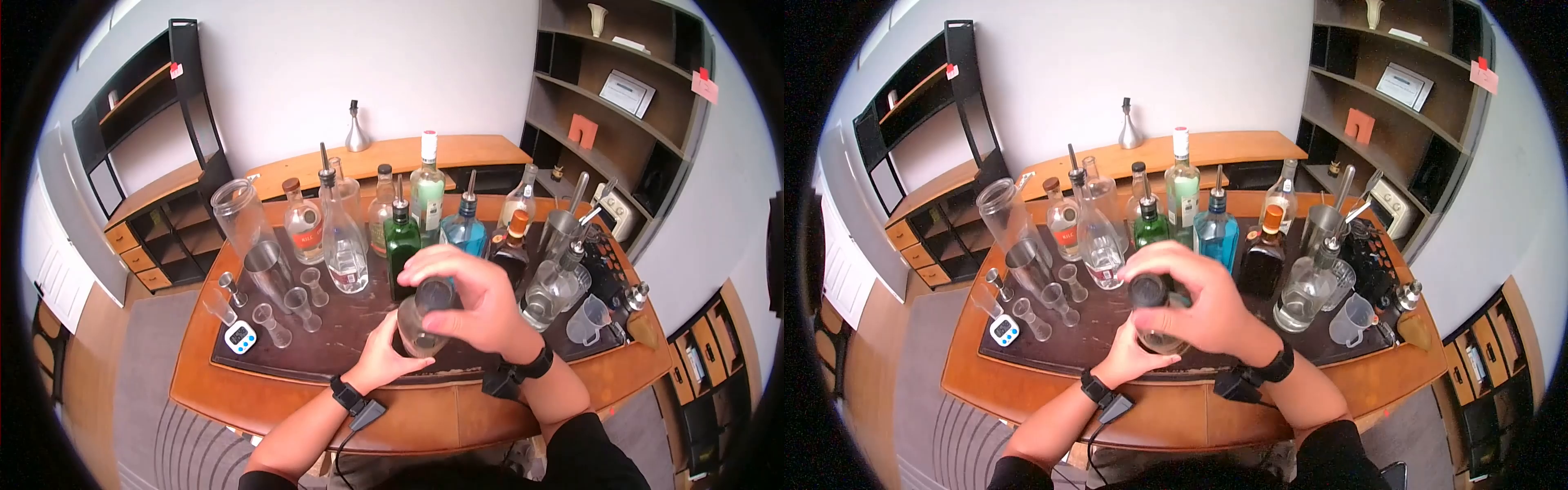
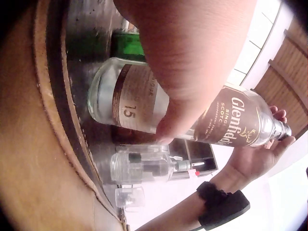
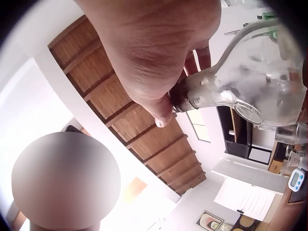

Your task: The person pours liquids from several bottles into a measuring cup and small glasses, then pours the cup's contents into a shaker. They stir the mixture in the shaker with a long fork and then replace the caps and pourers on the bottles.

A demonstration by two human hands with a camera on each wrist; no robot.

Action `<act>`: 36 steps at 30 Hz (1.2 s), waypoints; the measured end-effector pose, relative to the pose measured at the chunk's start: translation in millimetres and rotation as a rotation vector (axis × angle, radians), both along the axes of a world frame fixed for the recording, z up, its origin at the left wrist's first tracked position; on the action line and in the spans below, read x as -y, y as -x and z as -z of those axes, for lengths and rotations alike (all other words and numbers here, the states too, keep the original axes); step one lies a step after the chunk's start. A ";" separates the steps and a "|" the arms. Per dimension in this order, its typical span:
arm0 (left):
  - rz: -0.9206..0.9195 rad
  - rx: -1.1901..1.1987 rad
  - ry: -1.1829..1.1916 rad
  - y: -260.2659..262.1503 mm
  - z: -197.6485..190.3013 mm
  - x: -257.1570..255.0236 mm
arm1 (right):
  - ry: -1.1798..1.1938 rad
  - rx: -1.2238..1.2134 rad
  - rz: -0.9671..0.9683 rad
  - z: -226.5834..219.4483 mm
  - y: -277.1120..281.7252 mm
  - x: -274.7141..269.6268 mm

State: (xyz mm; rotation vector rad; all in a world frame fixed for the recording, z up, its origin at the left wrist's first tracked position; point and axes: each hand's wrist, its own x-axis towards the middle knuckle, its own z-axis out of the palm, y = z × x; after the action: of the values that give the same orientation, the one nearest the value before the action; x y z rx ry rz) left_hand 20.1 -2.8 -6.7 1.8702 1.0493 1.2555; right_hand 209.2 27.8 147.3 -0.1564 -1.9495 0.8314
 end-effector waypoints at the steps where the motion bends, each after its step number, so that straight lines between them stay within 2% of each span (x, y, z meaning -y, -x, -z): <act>1: 0.009 0.020 0.037 0.2 -0.2 0.1 | 0.057 -0.012 0.006 -0.2 -0.9 -1.0; 5: 0.029 -0.021 0.017 -0.3 -6.8 3.8 | 0.289 -0.066 -0.120 -2.5 -7.0 -8.2; 7: 0.105 0.033 0.068 -1.6 -6.0 2.6 | 0.354 -0.044 -0.131 -7.4 -9.2 -9.2; 10: 0.119 0.016 0.051 -3.0 -8.4 3.1 | 0.350 -0.082 -0.198 1.2 -10.5 -20.5; 15: 0.124 -0.010 0.071 -4.6 -10.6 5.9 | 0.414 -0.159 -0.199 4.4 -8.0 -19.9; 17: 0.113 -0.006 0.066 -5.2 -10.0 6.7 | 0.436 -0.166 -0.138 2.5 -7.9 -15.8; 20: 0.088 0.003 0.059 -6.7 -8.7 7.3 | 0.413 -0.197 -0.086 0.3 -3.2 -6.2; 23: 0.073 0.034 0.069 -6.9 -5.4 7.6 | 0.326 -0.157 -0.060 2.1 -0.1 3.4; 24: 0.073 0.026 0.060 -6.2 -1.7 6.2 | 0.295 -0.077 -0.014 3.1 -0.6 8.9; 27: 0.112 0.007 0.040 -2.9 7.3 -1.1 | 0.052 -0.011 0.000 5.0 7.9 19.2; 28: 0.117 0.067 -0.006 -7.8 -13.4 1.4 | 0.097 -0.008 -0.029 5.8 10.4 25.1; 29: 0.121 0.127 -0.052 -13.0 -33.8 4.2 | 0.034 -0.002 -0.041 6.2 12.7 26.0; 30: 0.125 0.187 -0.098 -15.4 -42.7 6.0 | 0.044 0.001 -0.050 6.5 14.5 30.0; 36: 0.067 0.189 -0.037 -8.3 -5.7 -3.5 | -0.039 0.042 -0.076 2.8 16.8 36.8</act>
State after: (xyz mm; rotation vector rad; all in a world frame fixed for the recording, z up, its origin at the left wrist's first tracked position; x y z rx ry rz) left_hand 28.4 0.7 -1.0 1.7596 0.8618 1.3903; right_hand 192.3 -8.9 144.5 -0.0774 -2.0199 0.8444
